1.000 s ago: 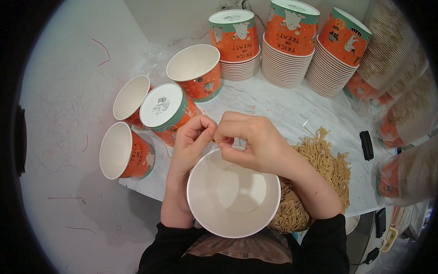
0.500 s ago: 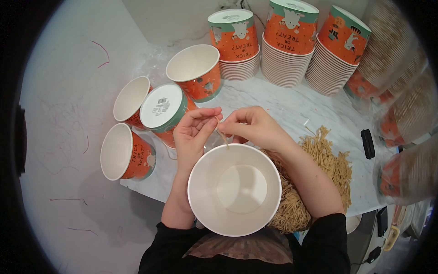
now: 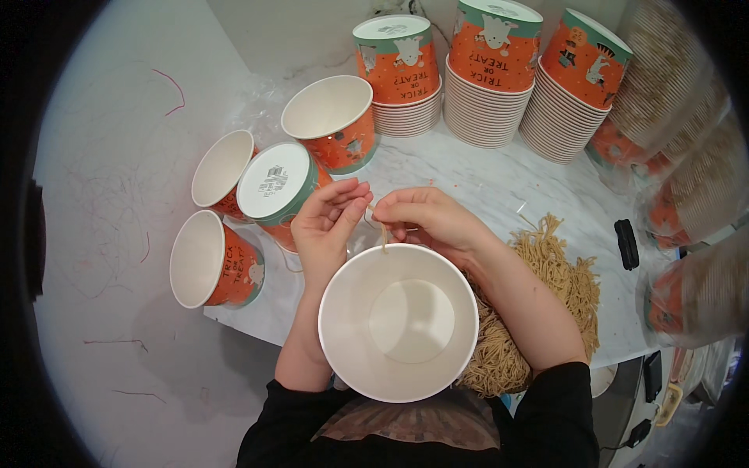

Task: Preparing paper cups by adding shredded filler and attaching elastic strings for gift packaging.

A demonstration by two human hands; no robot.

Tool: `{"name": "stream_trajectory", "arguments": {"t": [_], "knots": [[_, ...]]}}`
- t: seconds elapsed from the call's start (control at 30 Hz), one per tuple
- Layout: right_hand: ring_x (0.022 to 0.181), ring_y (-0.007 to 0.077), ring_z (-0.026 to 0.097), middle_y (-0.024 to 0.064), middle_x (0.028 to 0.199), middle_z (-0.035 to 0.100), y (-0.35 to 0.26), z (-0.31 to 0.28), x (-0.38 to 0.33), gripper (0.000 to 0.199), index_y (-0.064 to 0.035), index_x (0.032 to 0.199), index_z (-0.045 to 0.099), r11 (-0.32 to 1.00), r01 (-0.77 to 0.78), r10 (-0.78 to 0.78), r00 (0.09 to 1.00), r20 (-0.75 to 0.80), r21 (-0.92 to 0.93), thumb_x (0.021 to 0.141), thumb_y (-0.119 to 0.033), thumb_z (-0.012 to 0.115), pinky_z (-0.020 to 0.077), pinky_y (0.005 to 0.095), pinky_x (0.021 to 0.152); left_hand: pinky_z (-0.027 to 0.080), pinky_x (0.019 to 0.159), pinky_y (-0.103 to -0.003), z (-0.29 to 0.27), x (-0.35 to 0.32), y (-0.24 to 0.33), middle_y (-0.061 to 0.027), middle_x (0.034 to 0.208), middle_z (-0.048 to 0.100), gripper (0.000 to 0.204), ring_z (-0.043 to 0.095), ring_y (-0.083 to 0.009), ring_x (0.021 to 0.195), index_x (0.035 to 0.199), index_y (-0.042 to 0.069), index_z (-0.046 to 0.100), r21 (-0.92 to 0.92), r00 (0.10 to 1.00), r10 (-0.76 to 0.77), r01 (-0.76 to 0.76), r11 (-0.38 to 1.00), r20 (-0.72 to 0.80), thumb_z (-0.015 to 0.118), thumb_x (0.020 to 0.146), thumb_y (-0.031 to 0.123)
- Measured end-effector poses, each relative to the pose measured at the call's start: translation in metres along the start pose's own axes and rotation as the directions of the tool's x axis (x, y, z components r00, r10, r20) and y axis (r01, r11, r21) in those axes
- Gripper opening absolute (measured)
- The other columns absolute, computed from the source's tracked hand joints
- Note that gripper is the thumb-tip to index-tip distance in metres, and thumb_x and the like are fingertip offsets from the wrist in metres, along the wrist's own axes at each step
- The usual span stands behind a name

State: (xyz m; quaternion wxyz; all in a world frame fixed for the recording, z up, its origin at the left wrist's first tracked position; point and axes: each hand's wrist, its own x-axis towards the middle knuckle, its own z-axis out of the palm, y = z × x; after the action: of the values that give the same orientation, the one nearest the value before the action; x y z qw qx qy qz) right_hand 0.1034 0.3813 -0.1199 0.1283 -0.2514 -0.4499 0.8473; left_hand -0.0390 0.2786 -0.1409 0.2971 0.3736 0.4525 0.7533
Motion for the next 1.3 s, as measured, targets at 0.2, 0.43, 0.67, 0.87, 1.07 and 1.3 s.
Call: {"name": "stream_trajectory", "arguments": {"t": [0.2,0.43,0.67,0.87,1.07,1.3], "knots": [[0.068,0.0074,0.052,-0.0002,0.075,0.06,0.005,-0.011,0.006,0.012,-0.0011,0.09,0.07,0.998,-0.052,0.047,0.992,0.116,0.042,0.089,-0.013,0.071,0.0438,0.0218,0.062,0.056,0.09,-0.03,-0.01,0.003,-0.014,-0.0154,0.108,0.068,0.03,0.068,-0.0188,0.098,0.115,-0.004,0.061,-0.205,0.997,-0.071,0.066,0.977,-0.016,0.07,0.087,-0.008],[0.068,0.0079,0.051,0.0003,0.074,0.059,0.002,-0.015,0.005,0.012,0.0011,0.09,0.07,0.993,-0.116,0.111,0.987,0.117,0.034,0.087,-0.011,0.072,0.0425,0.0216,0.063,0.056,0.088,-0.031,0.0,-0.002,-0.012,-0.0125,0.099,0.065,0.023,0.066,-0.0177,0.091,0.098,0.001,0.057,-0.265,0.987,-0.115,0.083,0.961,-0.11,0.068,0.083,-0.013],[0.066,0.0099,0.059,0.0053,0.076,0.065,0.006,-0.02,0.008,0.01,0.002,0.087,0.07,0.985,-0.161,0.147,0.971,0.187,0.063,0.085,-0.008,0.072,0.0475,0.0228,0.062,0.054,0.09,-0.035,-0.008,-0.001,-0.021,-0.0107,0.092,0.065,0.024,0.065,-0.0205,0.089,0.083,0.005,0.052,-0.237,0.985,0.03,-0.07,0.969,-0.169,0.062,0.083,-0.017],[0.07,0.0137,0.065,0.0086,0.079,0.068,0.003,-0.02,0.006,0.008,0.0032,0.085,0.07,0.98,-0.186,0.161,0.945,0.285,0.063,0.083,-0.004,0.069,0.0526,0.0256,0.068,0.052,0.092,-0.032,-0.024,0.004,-0.028,-0.0084,0.092,0.064,0.025,0.064,-0.019,0.091,0.084,0.006,0.05,-0.236,0.98,0.062,-0.107,0.966,-0.191,0.057,0.085,-0.018],[0.074,0.0127,0.066,0.0074,0.083,0.069,0.005,-0.021,0.006,0.009,0.0024,0.089,0.07,0.977,-0.199,0.169,0.943,0.287,0.078,0.085,-0.006,0.068,0.0538,0.0262,0.07,0.051,0.094,-0.033,-0.023,0.005,-0.031,-0.0087,0.091,0.065,0.023,0.065,-0.02,0.094,0.085,0.005,0.052,-0.123,0.99,0.035,-0.051,0.991,-0.134,0.056,0.084,-0.018],[0.074,0.0098,0.065,0.0044,0.085,0.069,0.005,-0.015,0.007,0.013,0.0017,0.093,0.07,0.981,-0.192,0.174,0.938,0.301,0.03,0.089,-0.011,0.068,0.054,0.025,0.069,0.052,0.094,-0.034,-0.027,0.007,-0.033,-0.0086,0.092,0.065,0.022,0.066,-0.0209,0.094,0.086,0.005,0.053,-0.125,0.989,-0.006,-0.013,0.992,-0.148,0.055,0.085,-0.018]]}}
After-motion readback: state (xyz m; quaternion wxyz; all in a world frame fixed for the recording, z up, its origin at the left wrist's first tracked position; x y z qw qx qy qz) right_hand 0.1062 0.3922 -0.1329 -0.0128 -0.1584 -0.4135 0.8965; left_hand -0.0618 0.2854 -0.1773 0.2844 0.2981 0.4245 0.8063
